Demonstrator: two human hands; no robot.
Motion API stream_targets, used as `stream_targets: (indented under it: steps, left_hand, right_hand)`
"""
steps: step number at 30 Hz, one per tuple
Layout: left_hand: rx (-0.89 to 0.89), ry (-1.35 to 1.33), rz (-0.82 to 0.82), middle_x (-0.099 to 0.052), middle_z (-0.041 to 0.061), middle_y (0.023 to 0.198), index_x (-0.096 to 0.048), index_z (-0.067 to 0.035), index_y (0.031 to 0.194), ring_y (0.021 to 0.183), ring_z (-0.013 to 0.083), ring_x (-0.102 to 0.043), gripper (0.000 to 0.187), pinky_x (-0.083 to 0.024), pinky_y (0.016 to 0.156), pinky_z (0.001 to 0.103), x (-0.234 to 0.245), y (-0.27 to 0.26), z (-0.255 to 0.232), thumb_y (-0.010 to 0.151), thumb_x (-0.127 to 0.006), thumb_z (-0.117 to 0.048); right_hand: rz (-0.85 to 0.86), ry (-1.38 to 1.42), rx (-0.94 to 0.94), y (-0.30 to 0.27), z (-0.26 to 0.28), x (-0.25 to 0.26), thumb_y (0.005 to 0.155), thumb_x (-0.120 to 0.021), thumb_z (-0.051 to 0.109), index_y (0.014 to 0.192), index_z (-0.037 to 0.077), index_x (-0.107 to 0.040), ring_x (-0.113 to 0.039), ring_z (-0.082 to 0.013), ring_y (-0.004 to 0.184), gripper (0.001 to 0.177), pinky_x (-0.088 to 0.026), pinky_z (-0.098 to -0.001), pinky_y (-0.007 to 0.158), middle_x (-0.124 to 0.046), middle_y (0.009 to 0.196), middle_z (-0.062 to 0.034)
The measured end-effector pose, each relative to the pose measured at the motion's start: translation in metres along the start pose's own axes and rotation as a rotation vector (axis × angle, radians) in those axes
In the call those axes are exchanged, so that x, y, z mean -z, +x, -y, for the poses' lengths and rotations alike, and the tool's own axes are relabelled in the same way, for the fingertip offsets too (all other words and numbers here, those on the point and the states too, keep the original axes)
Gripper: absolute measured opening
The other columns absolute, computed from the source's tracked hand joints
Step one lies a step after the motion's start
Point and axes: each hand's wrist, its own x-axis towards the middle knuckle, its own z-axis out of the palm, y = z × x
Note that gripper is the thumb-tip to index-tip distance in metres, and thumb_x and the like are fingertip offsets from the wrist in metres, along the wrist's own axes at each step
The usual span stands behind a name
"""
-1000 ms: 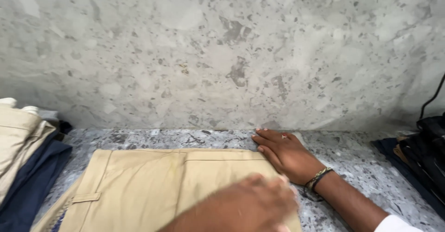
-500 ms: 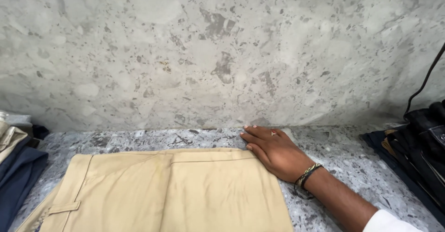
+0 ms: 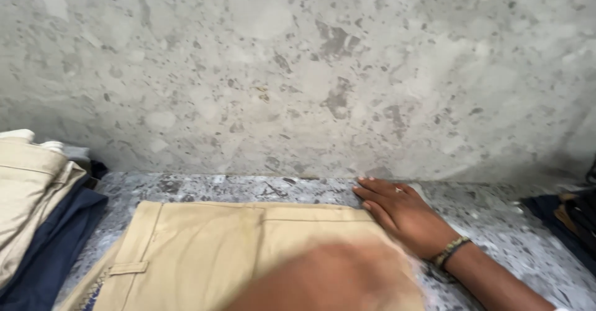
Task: Folding a pair of beige trousers on a counter.
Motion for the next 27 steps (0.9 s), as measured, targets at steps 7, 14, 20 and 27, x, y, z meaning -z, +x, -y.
stream_targets:
  steps: [7,14,20,27]
  left_hand:
    - [0.119,0.047,0.046,-0.057,0.010,0.149,-0.067,-0.010,0.133,0.142,0.0286,-0.046,0.041,-0.035,0.110,0.047,0.089,0.072,0.061,0.096,-0.063,-0.027]
    - [-0.219,0.388,-0.084,-0.060,0.011,0.146,-0.068,-0.010,0.125,0.145,0.0264,-0.046,0.038,-0.024,0.118,0.057,0.089,0.077,0.025,0.090,-0.055,-0.017]
    - [-0.302,0.552,-0.298,-0.064,0.006,0.145,-0.071,-0.008,0.128,0.147,0.0196,-0.051,0.031,-0.020,0.128,0.050,0.074,0.073,0.012,0.108,-0.053,-0.021]
    - [-0.304,0.538,-0.281,-0.065,0.009,0.145,-0.072,-0.006,0.127,0.146,0.0195,-0.051,0.034,-0.021,0.127,0.050,0.081,0.074,0.010,0.103,-0.053,-0.021]
  right_hand:
    - [0.058,-0.022,-0.066,0.007,0.006,0.005,0.102,-0.045,0.036,0.148,0.018,-0.059,-0.040,-0.0200,0.146,0.051,-0.030,-0.0432,0.114,-0.049,0.157,-0.0011]
    - [-0.003,-0.080,0.014,0.006,0.003,0.001,0.100,-0.046,0.035,0.141,0.014,-0.059,-0.042,-0.0211,0.145,0.047,-0.033,-0.0418,0.113,-0.052,0.154,-0.0021]
    - [0.019,-0.020,-0.015,0.003,0.003,0.001,0.101,-0.047,0.034,0.141,0.015,-0.060,-0.041,-0.0209,0.146,0.046,-0.032,-0.0421,0.115,-0.049,0.157,-0.0020]
    - [0.058,-0.031,-0.040,0.002,0.002,0.000,0.102,-0.044,0.035,0.148,0.018,-0.058,-0.037,-0.0197,0.148,0.052,-0.028,-0.0425,0.116,-0.046,0.160,-0.0010]
